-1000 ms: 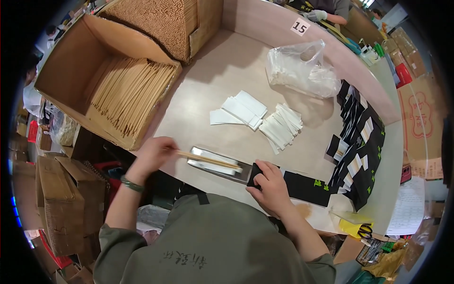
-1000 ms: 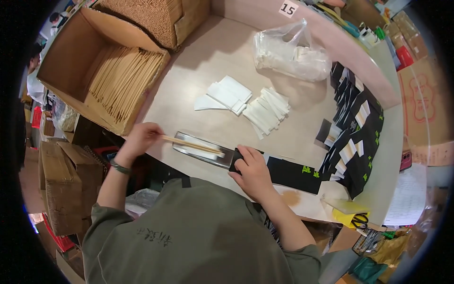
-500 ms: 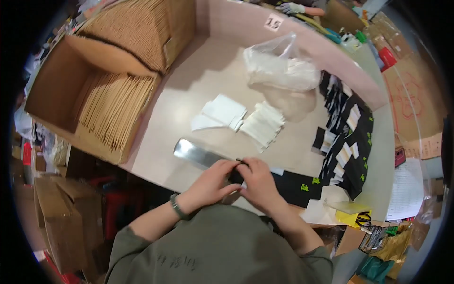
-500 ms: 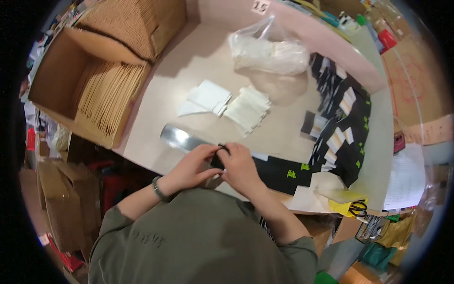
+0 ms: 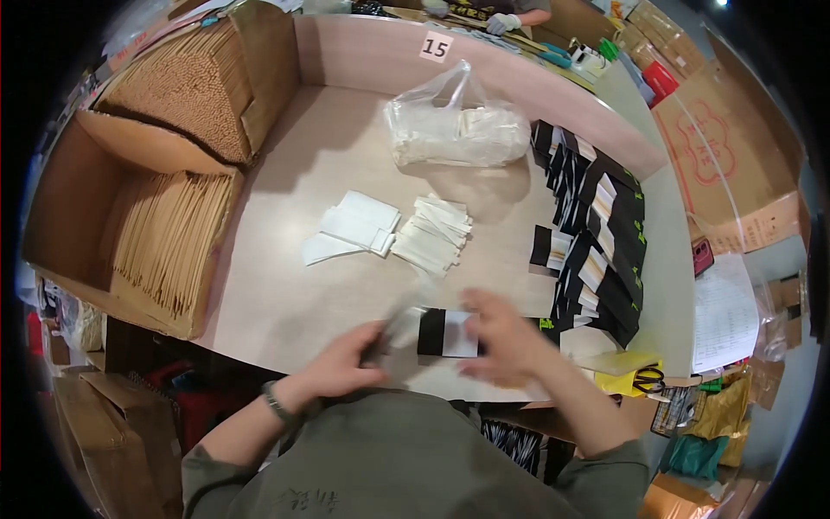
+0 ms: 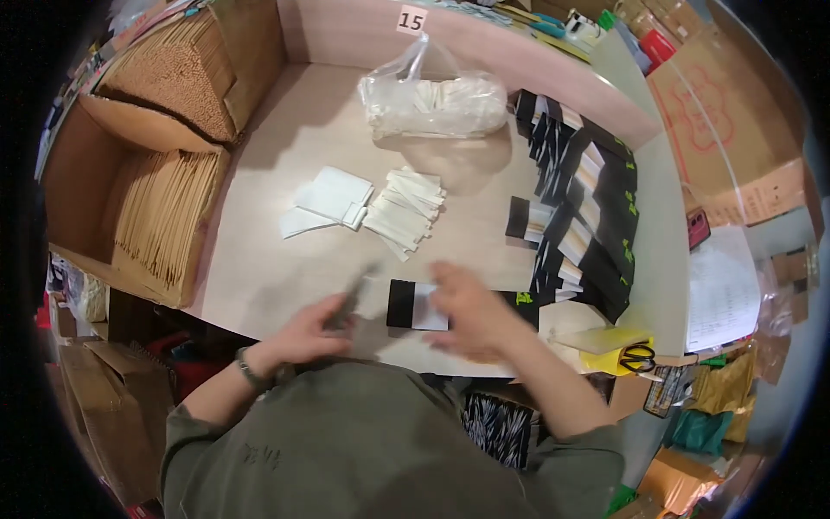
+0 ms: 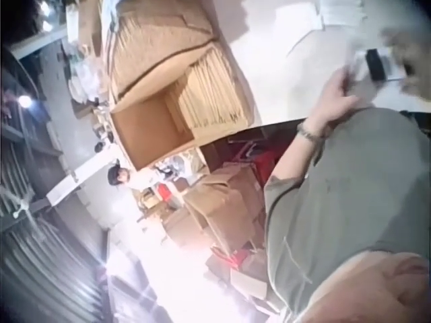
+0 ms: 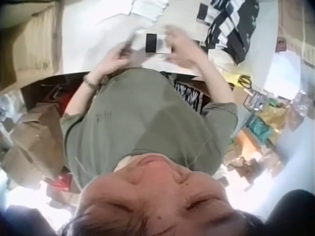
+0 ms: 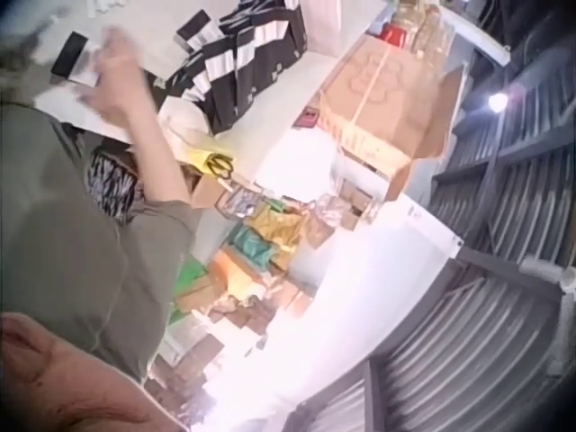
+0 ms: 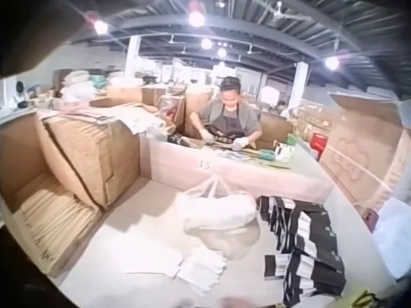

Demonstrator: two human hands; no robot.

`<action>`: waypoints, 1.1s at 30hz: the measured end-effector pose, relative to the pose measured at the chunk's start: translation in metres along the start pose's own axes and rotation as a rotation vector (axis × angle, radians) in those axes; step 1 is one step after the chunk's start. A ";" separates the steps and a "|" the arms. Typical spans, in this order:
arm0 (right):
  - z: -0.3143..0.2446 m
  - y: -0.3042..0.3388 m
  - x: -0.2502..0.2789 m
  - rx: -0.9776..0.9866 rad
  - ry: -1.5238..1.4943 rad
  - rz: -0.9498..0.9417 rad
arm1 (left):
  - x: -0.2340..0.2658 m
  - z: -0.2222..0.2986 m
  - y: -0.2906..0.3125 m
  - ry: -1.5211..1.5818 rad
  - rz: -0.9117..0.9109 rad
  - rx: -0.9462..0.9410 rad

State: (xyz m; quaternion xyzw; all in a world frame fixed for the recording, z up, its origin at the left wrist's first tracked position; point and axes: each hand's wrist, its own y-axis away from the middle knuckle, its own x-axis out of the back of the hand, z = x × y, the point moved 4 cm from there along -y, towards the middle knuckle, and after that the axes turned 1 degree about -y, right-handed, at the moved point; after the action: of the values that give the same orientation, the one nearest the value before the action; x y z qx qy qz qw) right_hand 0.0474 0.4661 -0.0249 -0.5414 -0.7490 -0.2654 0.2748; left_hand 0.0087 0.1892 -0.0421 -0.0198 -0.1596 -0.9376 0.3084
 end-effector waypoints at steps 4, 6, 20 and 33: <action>-0.024 -0.034 -0.052 0.382 0.308 -0.013 | -0.033 0.015 -0.028 0.101 -0.242 -0.130; -0.051 -0.028 -0.044 0.215 0.347 -0.039 | -0.016 -0.002 -0.012 0.058 -0.072 0.020; -0.050 -0.052 -0.091 -0.342 0.102 0.019 | 0.037 0.003 0.010 -0.793 0.092 -0.106; 0.009 -0.126 0.001 -0.220 0.144 0.440 | 0.231 -0.027 0.137 -0.949 1.231 0.181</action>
State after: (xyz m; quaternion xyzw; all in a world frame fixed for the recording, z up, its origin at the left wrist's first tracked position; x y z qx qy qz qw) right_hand -0.0744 0.4389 -0.0434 -0.6979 -0.5581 -0.3170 0.3178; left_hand -0.0964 -0.0554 0.0028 -0.4783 -0.3104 -0.4723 0.6721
